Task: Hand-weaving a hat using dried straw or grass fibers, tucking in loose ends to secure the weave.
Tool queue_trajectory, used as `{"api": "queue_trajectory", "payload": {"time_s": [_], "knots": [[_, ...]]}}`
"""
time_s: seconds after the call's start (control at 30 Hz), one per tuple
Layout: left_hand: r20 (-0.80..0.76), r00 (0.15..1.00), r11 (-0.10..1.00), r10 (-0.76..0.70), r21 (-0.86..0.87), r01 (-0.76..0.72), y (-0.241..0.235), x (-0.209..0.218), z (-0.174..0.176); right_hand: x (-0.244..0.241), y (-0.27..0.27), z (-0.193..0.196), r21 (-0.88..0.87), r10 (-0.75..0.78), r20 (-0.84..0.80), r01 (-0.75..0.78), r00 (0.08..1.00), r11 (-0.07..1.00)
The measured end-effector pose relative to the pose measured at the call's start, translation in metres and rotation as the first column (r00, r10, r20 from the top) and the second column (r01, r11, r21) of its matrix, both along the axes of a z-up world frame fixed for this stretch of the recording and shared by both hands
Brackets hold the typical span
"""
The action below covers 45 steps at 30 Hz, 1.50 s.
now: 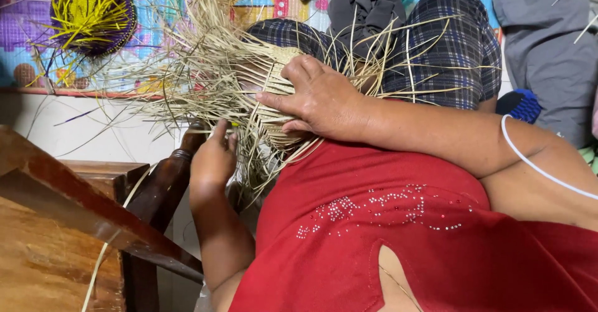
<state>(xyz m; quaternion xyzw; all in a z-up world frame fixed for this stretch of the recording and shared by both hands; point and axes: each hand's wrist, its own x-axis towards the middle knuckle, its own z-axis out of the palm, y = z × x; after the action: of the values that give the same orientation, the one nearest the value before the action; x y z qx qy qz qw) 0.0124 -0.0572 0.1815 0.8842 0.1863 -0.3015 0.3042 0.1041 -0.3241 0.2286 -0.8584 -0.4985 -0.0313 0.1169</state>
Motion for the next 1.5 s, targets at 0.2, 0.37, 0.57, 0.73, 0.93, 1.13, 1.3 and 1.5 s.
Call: {"api": "queue_trajectory", "payload": {"time_s": [0.2,0.37,0.57,0.73,0.93,1.13,1.3,1.5], "knots": [[0.845,0.504,0.960,-0.176,0.260,-0.102,-0.027,-0.031,0.082,-0.001,0.001,-0.001,0.013,0.020,0.006,-0.020,1.000,1.000],[0.929,0.350,0.987,-0.122,0.076,0.143,-0.057,-0.010,0.071,-0.003,0.000,-0.002,0.034,0.025,0.052,-0.027,0.998,0.999],[0.915,0.387,0.992,-0.117,0.093,0.080,-0.058,-0.002,0.035,-0.004,0.002,-0.007,0.047,-0.008,0.094,0.004,0.995,0.999],[0.846,0.496,0.979,-0.196,0.140,0.148,-0.058,0.000,0.070,-0.008,0.005,-0.006,0.094,-0.051,0.119,0.040,0.992,0.995],[0.681,0.709,0.978,-0.185,0.058,0.199,-0.043,0.015,0.067,-0.008,0.007,-0.012,0.136,-0.055,0.154,0.034,0.986,0.990],[0.597,0.716,0.920,-0.361,0.353,0.169,-0.050,0.020,0.072,-0.008,0.007,-0.007,0.134,-0.054,0.169,0.031,0.984,0.991],[0.533,0.657,0.773,-0.533,0.622,0.122,-0.057,0.018,0.062,-0.008,0.009,-0.004,0.135,-0.049,0.190,0.024,0.981,0.991],[0.527,0.681,0.807,-0.508,0.569,0.161,-0.053,0.031,0.055,-0.005,0.010,-0.014,0.120,-0.067,0.211,0.042,0.975,0.992]]}}
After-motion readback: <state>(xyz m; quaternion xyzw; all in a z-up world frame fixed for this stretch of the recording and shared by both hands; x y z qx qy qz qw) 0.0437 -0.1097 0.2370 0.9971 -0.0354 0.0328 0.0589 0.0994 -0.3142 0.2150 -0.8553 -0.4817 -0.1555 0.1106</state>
